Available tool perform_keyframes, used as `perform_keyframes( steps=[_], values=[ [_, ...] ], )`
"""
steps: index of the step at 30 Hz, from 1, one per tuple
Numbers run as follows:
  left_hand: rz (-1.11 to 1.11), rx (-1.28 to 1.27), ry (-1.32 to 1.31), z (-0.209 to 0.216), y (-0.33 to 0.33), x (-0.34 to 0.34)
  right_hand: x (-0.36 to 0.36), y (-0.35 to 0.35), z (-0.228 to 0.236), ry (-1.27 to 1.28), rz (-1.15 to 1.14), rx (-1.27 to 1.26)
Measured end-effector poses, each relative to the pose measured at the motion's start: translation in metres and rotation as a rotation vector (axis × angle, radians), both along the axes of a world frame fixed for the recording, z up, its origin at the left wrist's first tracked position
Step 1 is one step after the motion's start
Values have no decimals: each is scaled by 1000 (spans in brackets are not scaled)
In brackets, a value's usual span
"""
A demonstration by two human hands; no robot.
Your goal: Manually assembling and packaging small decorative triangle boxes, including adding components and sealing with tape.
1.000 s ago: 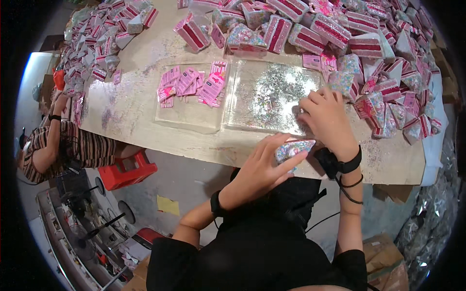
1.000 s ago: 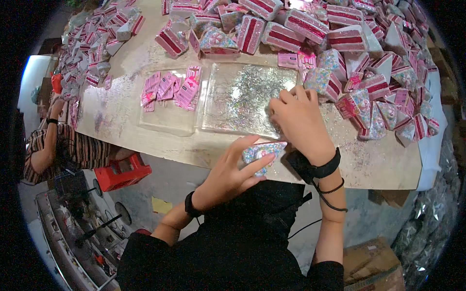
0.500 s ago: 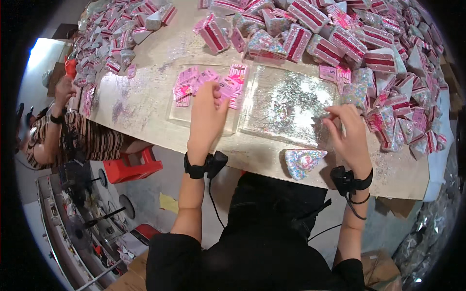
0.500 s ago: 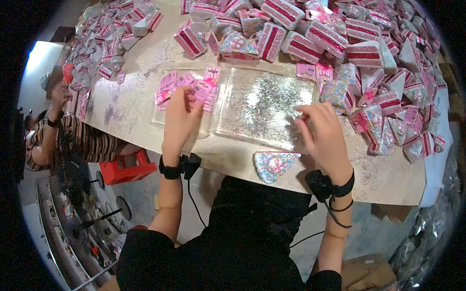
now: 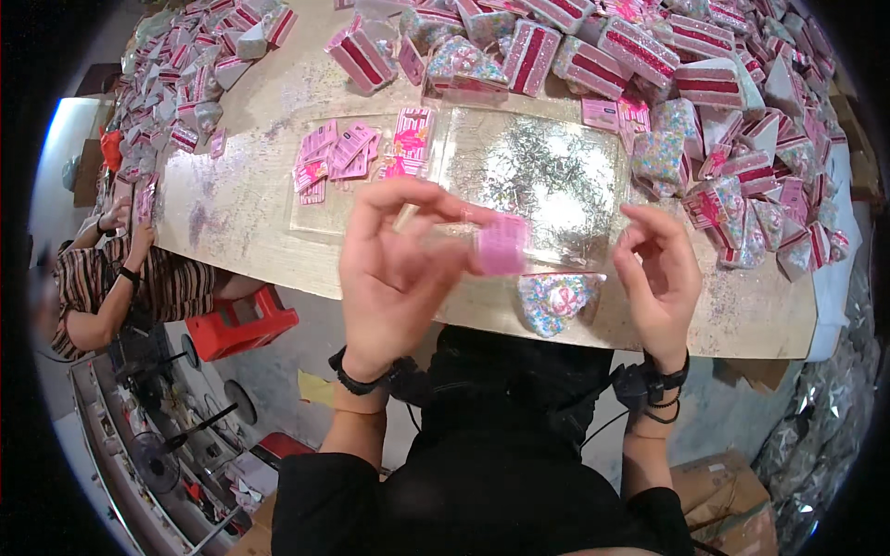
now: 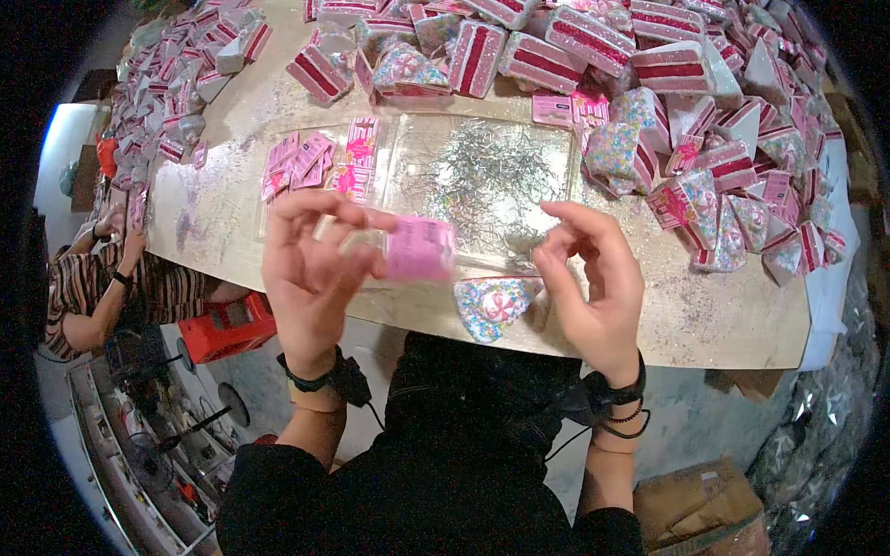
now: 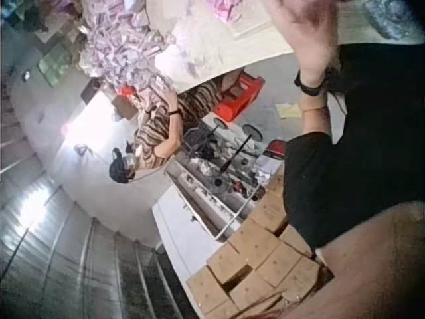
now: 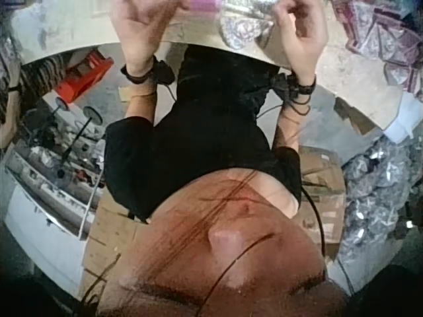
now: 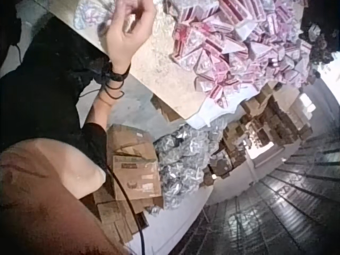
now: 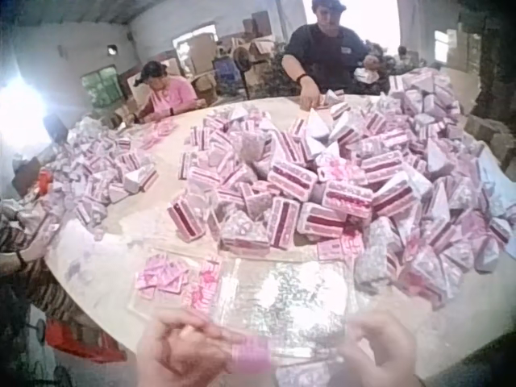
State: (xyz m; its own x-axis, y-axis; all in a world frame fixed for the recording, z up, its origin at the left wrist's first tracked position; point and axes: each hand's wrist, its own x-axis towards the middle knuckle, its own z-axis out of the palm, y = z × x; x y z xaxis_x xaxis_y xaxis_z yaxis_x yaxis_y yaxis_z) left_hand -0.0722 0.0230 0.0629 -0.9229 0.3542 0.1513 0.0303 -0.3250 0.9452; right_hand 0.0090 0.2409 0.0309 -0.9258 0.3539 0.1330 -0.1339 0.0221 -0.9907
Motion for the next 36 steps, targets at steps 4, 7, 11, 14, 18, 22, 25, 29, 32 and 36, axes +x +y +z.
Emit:
perform_keyframes(
  steps=[4,7,11,14,18,22,25,29,32,36],
  values=[
    [-180,131,-163,-6,10,5,-10,4,-3,37,-103,758],
    [-142,155,-190,-13,13,5,-10,7,-5,37,-60,760],
    [-161,182,-176,-18,14,5,-11,10,-6,-6,-48,736],
    [-174,119,-151,-18,14,4,-13,9,-6,-41,-46,688],
    [-158,62,-168,-23,15,3,-15,7,-8,-23,-43,655],
    [-154,119,-183,-26,14,4,-15,6,-13,-29,-27,561],
    [-217,162,-130,-33,13,3,-12,6,-16,-123,-66,421],
    [-206,108,-95,-35,16,3,-12,6,-24,-96,-108,299],
    [-199,74,-93,-35,19,4,-11,3,-21,-115,-82,161],
    [-142,-37,-186,-27,29,8,-8,-2,-19,-69,-88,73]
  ],
)
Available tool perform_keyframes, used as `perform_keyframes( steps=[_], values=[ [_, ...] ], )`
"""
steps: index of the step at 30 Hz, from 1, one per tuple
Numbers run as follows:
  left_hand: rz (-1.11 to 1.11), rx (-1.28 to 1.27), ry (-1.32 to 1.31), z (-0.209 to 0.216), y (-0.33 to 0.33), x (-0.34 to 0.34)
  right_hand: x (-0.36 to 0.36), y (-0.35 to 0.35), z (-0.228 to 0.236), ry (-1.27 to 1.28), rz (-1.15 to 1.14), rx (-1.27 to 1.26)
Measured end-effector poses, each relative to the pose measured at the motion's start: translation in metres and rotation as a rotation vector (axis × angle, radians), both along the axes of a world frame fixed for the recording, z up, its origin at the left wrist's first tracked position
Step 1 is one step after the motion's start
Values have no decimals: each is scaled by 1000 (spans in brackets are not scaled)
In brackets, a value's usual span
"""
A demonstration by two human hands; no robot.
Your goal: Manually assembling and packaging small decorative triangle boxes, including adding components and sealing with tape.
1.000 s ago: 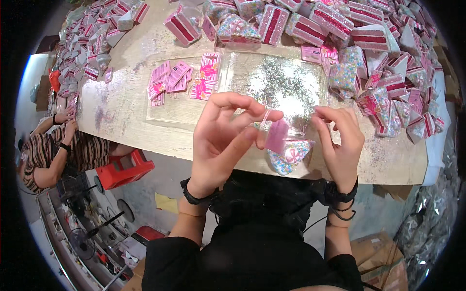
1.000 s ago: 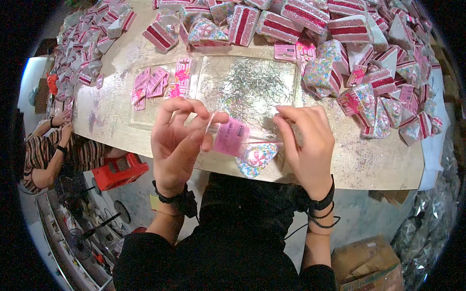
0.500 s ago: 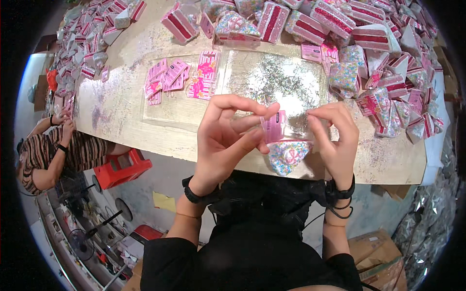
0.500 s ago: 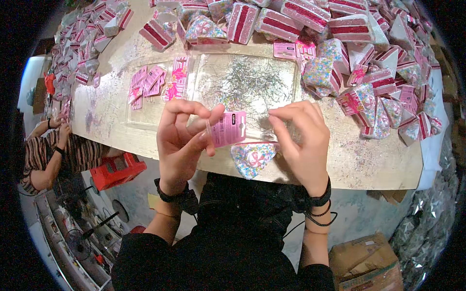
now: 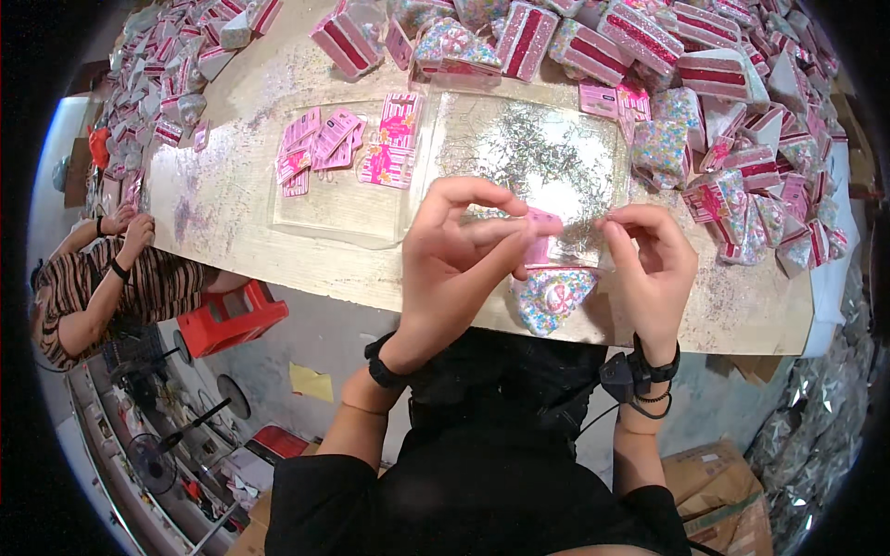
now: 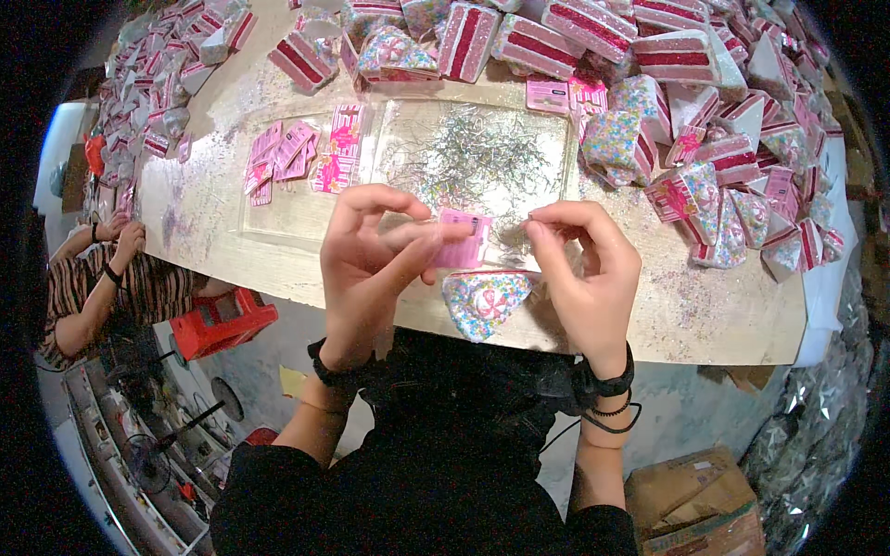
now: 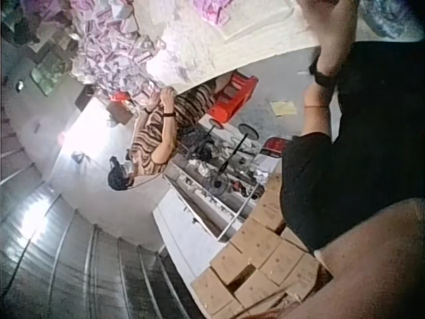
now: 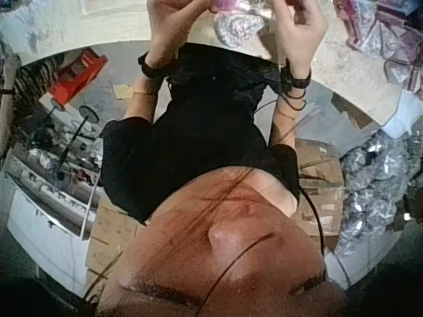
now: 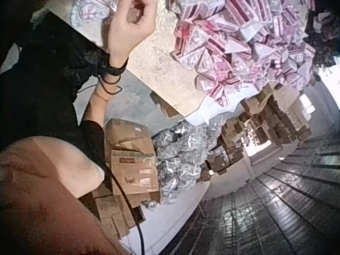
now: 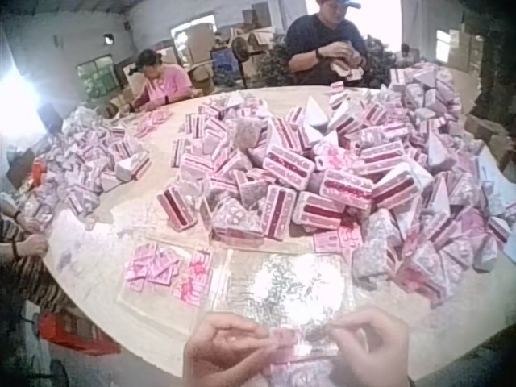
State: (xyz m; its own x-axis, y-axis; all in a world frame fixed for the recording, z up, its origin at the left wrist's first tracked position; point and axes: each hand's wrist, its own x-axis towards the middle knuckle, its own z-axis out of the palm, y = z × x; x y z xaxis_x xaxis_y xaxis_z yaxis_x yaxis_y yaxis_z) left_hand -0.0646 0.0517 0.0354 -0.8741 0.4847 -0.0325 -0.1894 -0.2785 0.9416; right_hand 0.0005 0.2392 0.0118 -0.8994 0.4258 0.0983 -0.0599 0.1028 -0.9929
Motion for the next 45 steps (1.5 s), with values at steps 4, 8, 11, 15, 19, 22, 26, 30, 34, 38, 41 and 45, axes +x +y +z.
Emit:
perform_keyframes(
  steps=[4,8,11,15,19,22,26,30,34,38,41,45],
  values=[
    [-3,-52,-27,-2,14,5,0,-3,5,212,17,176],
    [-70,-23,-68,8,20,10,2,-11,7,306,11,300],
    [-83,-177,145,-1,21,10,1,-11,10,334,47,389],
    [-87,-218,158,2,19,10,2,-12,11,341,29,447],
    [-81,-263,159,4,18,12,2,-9,13,336,43,551],
    [-96,-303,150,8,18,13,3,-8,14,355,32,626],
    [-83,-308,162,6,19,15,3,-7,18,389,40,716],
    [-50,-342,232,6,21,16,1,-8,22,413,24,805],
    [-2,-343,212,6,26,16,0,-6,22,418,15,848],
    [10,-370,255,2,27,15,2,-9,21,414,-39,856],
    [-4,-340,271,3,26,15,6,-10,19,430,-67,831],
    [-61,-293,236,1,23,15,7,-8,19,413,-69,805]
  ],
)
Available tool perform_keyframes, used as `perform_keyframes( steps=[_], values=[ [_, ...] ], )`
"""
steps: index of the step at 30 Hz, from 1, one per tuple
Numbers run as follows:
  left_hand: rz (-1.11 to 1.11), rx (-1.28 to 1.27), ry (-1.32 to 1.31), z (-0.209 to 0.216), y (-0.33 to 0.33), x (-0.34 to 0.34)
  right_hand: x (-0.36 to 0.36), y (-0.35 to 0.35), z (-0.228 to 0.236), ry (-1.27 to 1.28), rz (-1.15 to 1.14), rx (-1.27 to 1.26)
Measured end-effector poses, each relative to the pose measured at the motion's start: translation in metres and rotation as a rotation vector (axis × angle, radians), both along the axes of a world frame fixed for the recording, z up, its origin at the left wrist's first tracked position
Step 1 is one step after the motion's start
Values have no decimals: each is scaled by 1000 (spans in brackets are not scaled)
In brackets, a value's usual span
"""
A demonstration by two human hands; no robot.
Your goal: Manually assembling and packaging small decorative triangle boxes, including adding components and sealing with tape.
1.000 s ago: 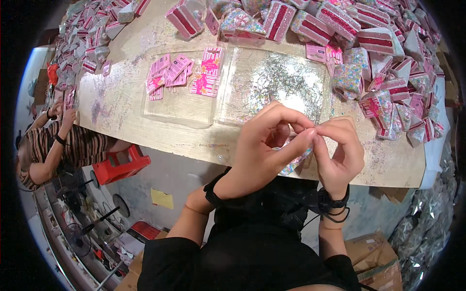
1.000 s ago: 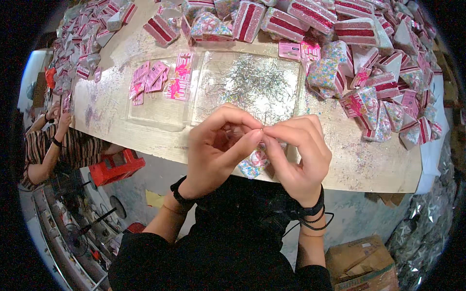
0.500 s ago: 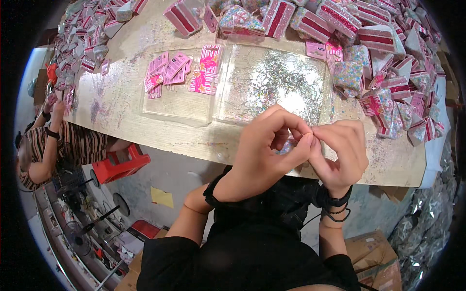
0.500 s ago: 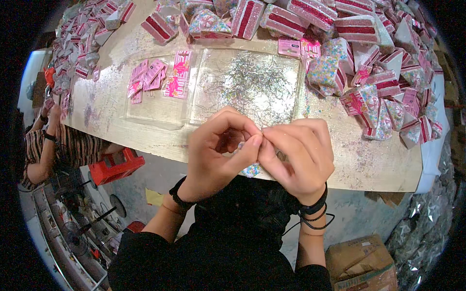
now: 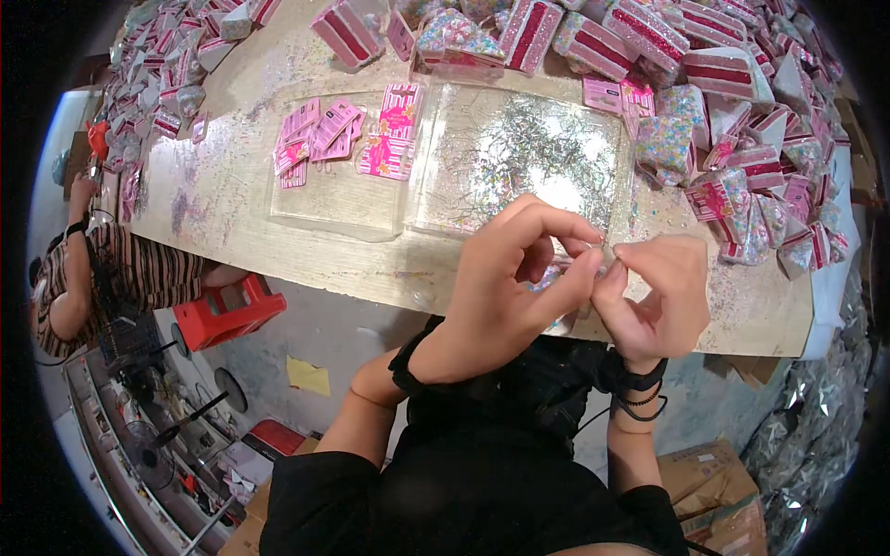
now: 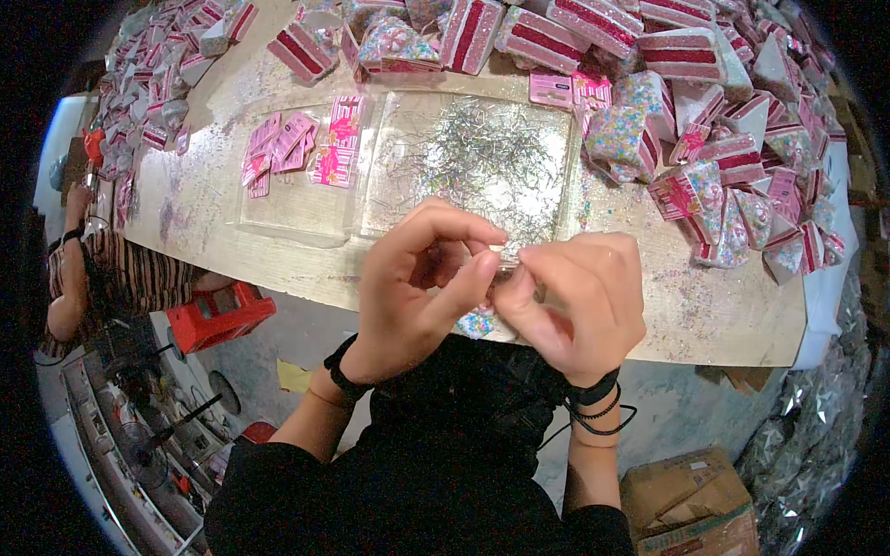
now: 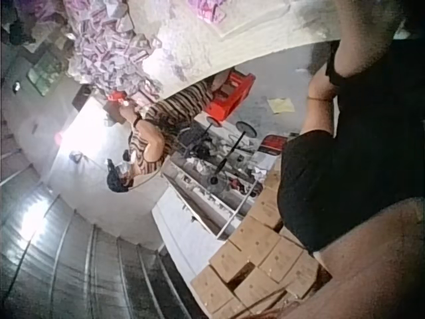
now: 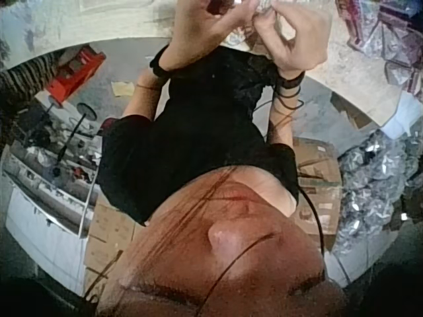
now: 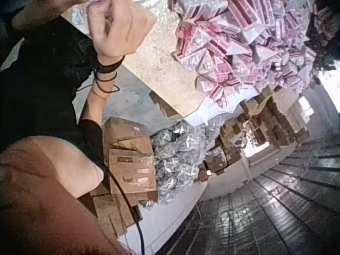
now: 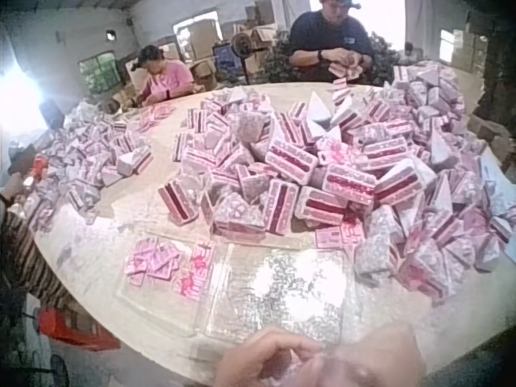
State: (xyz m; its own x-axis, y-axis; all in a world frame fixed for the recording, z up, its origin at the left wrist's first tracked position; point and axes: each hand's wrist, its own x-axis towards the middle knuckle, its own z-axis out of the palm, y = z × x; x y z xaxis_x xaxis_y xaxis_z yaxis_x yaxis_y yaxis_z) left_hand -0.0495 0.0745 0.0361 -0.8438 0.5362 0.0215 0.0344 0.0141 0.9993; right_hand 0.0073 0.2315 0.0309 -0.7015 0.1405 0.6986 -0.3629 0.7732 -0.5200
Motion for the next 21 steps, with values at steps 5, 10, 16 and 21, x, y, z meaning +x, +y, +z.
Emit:
perform_keyframes(
  steps=[5,10,16,21],
  values=[
    [133,32,-74,1,5,-10,-9,7,-11,-45,-105,-144],
    [134,353,-265,5,3,-13,-1,2,-10,-238,-18,-644],
    [13,409,-8,8,3,-7,15,-10,2,-453,176,-1047],
    [-57,373,-67,14,-3,1,16,-16,4,-547,338,-1399]
  ],
)
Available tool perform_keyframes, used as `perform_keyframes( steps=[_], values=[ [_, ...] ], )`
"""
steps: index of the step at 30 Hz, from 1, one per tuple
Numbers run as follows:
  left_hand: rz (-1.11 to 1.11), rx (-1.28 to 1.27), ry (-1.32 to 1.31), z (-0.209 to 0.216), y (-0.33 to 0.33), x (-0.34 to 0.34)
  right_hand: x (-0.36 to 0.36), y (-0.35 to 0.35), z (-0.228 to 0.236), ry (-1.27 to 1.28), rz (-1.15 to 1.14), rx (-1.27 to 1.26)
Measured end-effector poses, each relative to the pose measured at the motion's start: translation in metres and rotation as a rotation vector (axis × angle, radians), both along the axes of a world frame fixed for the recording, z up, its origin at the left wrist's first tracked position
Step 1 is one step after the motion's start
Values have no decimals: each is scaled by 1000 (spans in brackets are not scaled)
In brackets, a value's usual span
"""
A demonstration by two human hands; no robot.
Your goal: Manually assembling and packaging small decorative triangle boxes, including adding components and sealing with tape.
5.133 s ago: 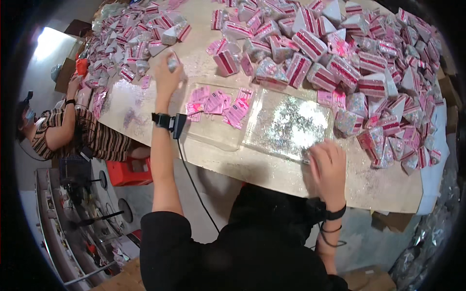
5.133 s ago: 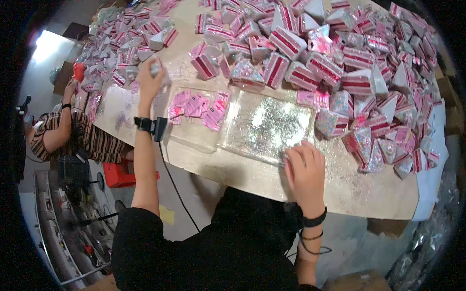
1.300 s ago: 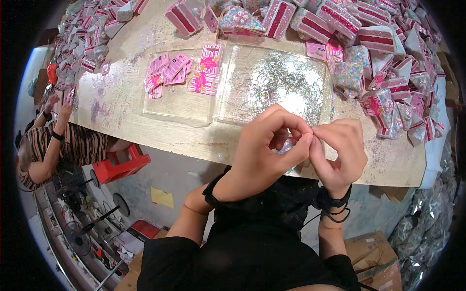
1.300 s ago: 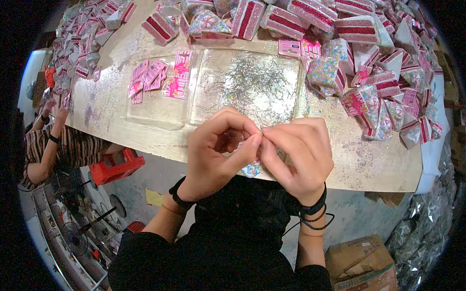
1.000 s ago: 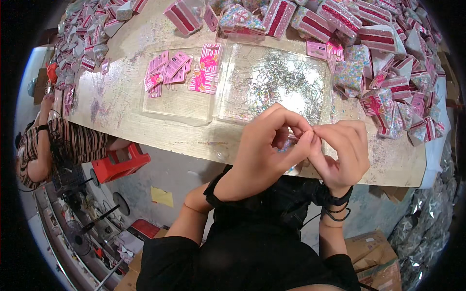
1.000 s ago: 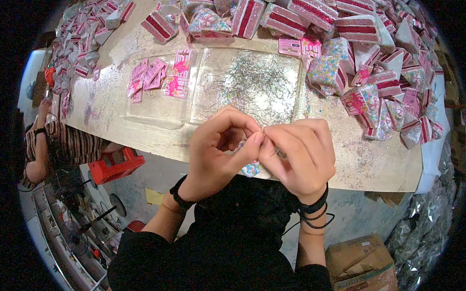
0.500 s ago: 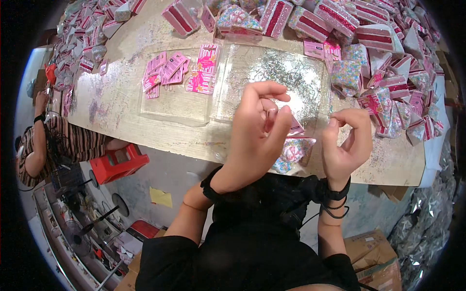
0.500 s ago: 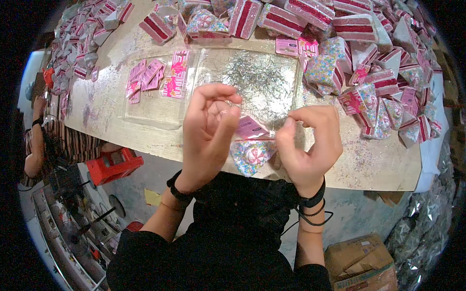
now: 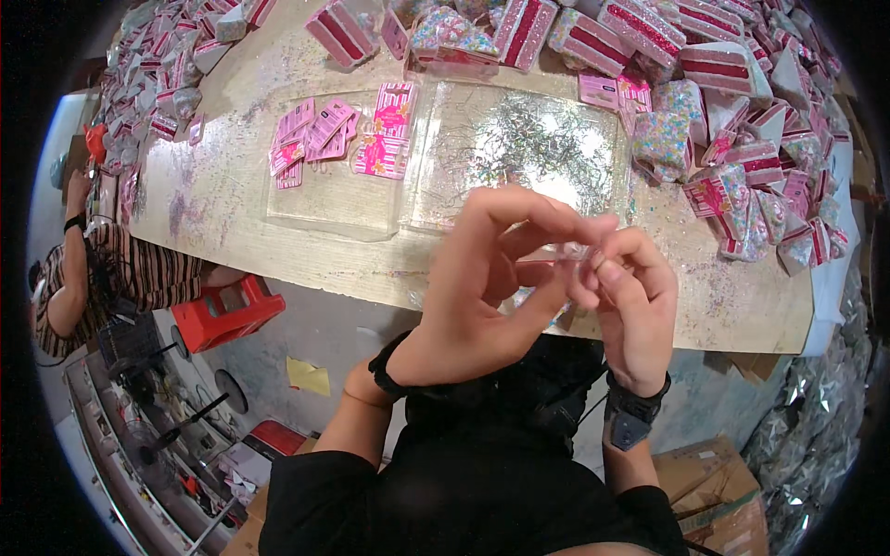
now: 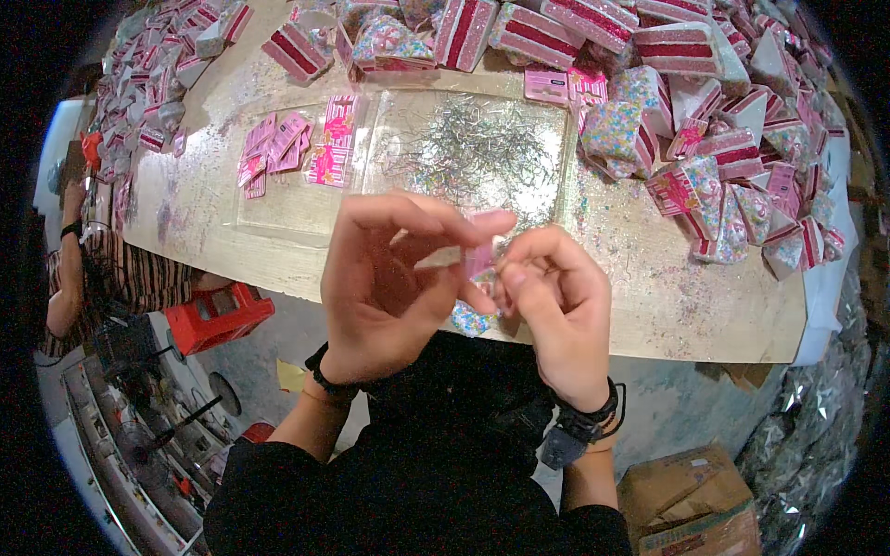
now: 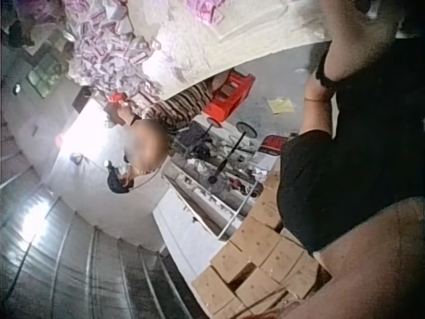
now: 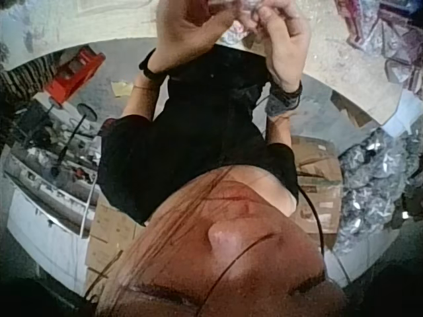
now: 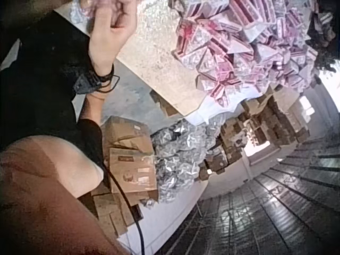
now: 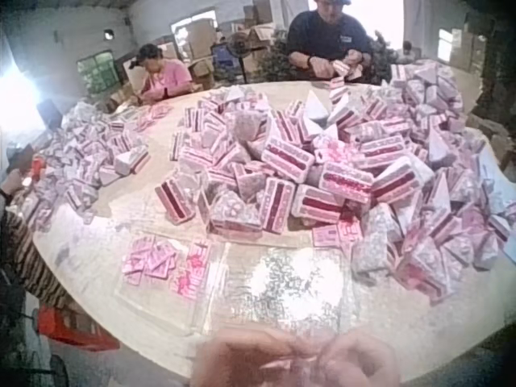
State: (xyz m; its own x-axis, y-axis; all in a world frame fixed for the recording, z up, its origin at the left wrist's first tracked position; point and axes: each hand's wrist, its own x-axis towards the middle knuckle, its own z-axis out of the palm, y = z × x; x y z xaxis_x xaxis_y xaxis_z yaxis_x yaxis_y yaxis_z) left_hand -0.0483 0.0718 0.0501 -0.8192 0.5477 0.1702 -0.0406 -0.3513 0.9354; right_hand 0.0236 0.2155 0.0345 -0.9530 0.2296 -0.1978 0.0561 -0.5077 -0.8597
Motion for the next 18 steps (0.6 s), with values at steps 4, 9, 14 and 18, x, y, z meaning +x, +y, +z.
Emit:
perform_keyframes(
  steps=[4,9,14,18],
  values=[
    [-83,-214,281,5,-13,0,10,-1,10,-142,125,-410],
    [-344,-308,413,7,-37,13,44,4,1,-304,283,-763],
    [-304,-169,838,10,-40,15,68,-6,7,-465,343,-777],
    [-253,-264,941,9,-44,15,76,-8,-1,-415,401,-949]
  ],
)
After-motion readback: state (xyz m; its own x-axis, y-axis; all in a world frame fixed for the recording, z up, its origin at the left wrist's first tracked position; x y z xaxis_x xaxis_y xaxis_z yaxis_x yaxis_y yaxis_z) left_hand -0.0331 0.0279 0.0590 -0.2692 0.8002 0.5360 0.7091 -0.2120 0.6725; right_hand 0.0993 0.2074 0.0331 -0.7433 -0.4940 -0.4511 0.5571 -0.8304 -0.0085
